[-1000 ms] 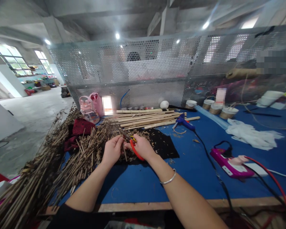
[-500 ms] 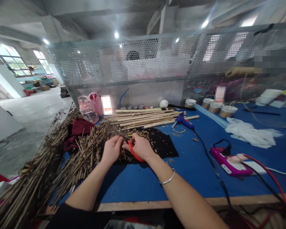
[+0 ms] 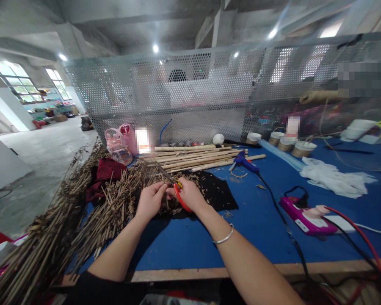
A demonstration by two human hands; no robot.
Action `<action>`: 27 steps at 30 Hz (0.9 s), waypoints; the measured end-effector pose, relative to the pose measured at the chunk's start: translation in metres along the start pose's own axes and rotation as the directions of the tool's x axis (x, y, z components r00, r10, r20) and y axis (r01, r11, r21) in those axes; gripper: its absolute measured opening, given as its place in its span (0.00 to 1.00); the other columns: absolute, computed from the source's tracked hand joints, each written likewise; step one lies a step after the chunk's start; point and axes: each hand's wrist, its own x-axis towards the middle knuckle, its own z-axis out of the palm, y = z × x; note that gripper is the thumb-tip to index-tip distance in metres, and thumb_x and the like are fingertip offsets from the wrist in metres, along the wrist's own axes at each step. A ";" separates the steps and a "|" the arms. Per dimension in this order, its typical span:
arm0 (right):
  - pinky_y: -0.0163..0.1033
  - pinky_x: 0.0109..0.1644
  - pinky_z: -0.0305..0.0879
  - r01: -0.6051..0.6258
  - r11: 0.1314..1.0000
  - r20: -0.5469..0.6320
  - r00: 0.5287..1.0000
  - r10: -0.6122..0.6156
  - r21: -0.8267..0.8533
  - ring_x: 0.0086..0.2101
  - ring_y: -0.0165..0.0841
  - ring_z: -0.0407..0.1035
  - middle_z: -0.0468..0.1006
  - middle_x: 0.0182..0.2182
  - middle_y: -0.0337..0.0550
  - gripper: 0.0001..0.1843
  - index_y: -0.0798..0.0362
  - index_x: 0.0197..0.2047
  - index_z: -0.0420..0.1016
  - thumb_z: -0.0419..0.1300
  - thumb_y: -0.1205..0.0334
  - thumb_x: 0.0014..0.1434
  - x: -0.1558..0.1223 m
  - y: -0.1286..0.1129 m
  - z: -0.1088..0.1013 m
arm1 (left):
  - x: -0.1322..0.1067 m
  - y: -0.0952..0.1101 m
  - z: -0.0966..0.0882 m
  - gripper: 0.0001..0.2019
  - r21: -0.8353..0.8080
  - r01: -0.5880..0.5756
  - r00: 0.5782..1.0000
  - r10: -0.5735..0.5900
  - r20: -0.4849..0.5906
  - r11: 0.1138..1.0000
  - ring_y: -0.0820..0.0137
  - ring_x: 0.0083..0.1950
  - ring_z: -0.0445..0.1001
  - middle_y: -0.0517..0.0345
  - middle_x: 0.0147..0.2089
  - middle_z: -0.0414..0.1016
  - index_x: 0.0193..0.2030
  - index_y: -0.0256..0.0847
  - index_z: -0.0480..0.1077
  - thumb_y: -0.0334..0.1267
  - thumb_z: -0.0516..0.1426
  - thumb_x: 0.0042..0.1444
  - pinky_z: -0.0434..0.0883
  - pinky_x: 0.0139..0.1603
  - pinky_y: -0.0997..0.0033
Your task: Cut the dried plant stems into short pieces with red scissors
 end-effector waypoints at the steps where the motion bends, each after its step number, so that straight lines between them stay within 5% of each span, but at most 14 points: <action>1: 0.31 0.25 0.52 0.000 1.000 0.014 1.000 0.000 -0.009 0.21 0.27 0.59 0.67 0.20 0.35 0.16 0.51 0.26 0.59 0.55 0.47 0.51 0.000 -0.001 0.000 | 0.000 -0.001 0.000 0.15 -0.021 0.011 1.000 -0.011 -0.002 1.000 0.77 0.17 0.62 0.61 0.20 0.69 0.37 0.37 0.73 0.45 0.51 0.53 0.60 0.16 0.79; 11: 0.34 0.34 0.57 0.093 0.991 0.021 0.996 -0.092 -0.091 0.31 0.31 0.65 0.70 0.31 0.41 0.19 0.52 0.37 0.60 0.60 0.50 0.48 -0.004 -0.010 -0.004 | 0.000 -0.003 0.002 0.15 -0.011 -0.024 0.998 0.024 0.053 1.000 0.78 0.16 0.59 0.63 0.18 0.63 0.26 0.37 0.68 0.47 0.50 0.53 0.60 0.15 0.80; 27: 0.31 0.24 0.50 -0.012 0.995 -0.011 1.000 0.011 -0.102 0.21 0.29 0.61 0.68 0.19 0.36 0.19 0.50 0.27 0.58 0.55 0.43 0.50 -0.002 -0.002 0.003 | -0.001 -0.003 0.001 0.17 0.051 -0.073 0.997 0.075 -0.020 0.996 0.77 0.18 0.62 0.61 0.21 0.68 0.30 0.37 0.72 0.47 0.50 0.53 0.60 0.16 0.79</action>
